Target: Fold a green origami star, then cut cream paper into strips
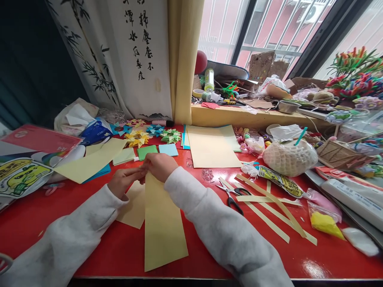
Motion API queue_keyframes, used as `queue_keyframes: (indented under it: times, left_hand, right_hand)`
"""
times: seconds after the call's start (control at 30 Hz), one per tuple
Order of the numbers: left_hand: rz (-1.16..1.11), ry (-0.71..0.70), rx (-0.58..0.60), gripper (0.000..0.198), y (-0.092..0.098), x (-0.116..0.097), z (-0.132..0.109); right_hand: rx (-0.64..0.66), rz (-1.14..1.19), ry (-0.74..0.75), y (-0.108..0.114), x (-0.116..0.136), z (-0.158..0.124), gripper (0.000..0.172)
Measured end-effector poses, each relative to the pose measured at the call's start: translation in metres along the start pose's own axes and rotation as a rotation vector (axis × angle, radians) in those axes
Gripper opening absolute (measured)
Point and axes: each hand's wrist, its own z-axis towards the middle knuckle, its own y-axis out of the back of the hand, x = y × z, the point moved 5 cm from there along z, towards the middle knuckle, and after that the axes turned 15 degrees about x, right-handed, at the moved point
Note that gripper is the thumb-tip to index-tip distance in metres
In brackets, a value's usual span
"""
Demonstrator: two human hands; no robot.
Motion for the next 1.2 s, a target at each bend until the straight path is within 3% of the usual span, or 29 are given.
queue_keyframes:
  times: [0.33,0.53,0.7,0.83,0.93,1.1,1.2]
  left_hand:
    - [0.036,0.041,0.031,0.018,-0.011,0.008,0.001]
    - [0.108,0.078,0.113,0.021,-0.019,0.014,0.002]
    - [0.27,-0.002,0.17,0.019,-0.027,0.011,0.001]
    - [0.256,-0.012,0.109,0.022,-0.02,0.008,0.002]
    - [0.204,-0.004,-0.006,0.024,-0.008,0.003,0.003]
    - [-0.145,-0.018,0.056,0.03,-0.007,0.0,0.004]
    - [-0.356,0.018,0.007,0.036,-0.004,0.005,0.004]
  right_hand:
    - [-0.156,-0.025,-0.113,0.029,-0.033,-0.003,0.018]
    - [-0.35,-0.018,-0.213,0.071,-0.062,-0.023,0.022]
    - [-0.581,0.028,-0.215,0.11,-0.09,-0.048,0.024]
    - [-0.738,0.102,-0.168,0.139,-0.1,-0.072,0.027]
    - [-0.726,0.136,-0.087,0.148,-0.082,-0.083,0.029]
    - [-0.536,0.338,0.039,0.14,-0.038,-0.083,0.038]
    - [-0.395,0.583,0.035,0.126,-0.038,-0.074,0.035]
